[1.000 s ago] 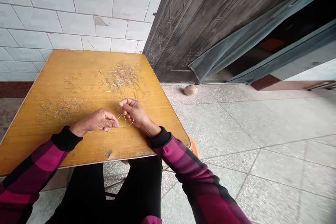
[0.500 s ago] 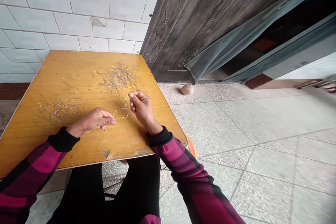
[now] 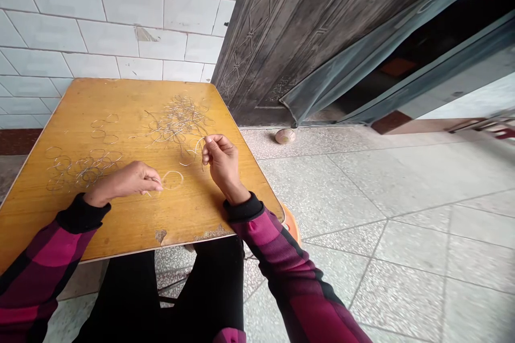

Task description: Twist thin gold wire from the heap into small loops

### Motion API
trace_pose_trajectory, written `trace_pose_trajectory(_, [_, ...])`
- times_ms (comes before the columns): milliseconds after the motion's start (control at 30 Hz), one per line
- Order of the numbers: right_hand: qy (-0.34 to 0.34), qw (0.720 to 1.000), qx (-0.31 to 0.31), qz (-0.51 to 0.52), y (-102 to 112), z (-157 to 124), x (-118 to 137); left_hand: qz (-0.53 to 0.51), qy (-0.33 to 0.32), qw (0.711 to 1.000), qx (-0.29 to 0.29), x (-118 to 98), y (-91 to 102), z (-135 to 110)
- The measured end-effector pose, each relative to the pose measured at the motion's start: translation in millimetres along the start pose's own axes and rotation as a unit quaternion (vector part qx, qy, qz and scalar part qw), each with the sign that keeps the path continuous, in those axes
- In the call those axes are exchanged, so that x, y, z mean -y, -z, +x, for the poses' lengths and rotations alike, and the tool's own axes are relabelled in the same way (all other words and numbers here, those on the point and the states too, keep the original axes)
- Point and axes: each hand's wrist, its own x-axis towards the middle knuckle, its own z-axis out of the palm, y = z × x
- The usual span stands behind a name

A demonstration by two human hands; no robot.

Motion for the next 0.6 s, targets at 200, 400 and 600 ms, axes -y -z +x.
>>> trace_pose_trajectory(200, [-0.05,0.997,0.053,0.013,-5.0,-5.0,-1.4,0.08,0.018,0.98,-0.181,35.8,31.9,-8.5])
trace_pose_trajectory(400, [-0.101,0.99,0.101,0.003,-8.2,-10.1,-3.2,-0.02,-0.044,0.937,-0.346,27.9,23.5,-8.7])
trace_pose_trajectory(600, [-0.082,0.984,0.145,-0.059,-12.1,-16.6,-2.7,-0.105,-0.065,0.972,-0.2,-3.7,-4.5,0.6])
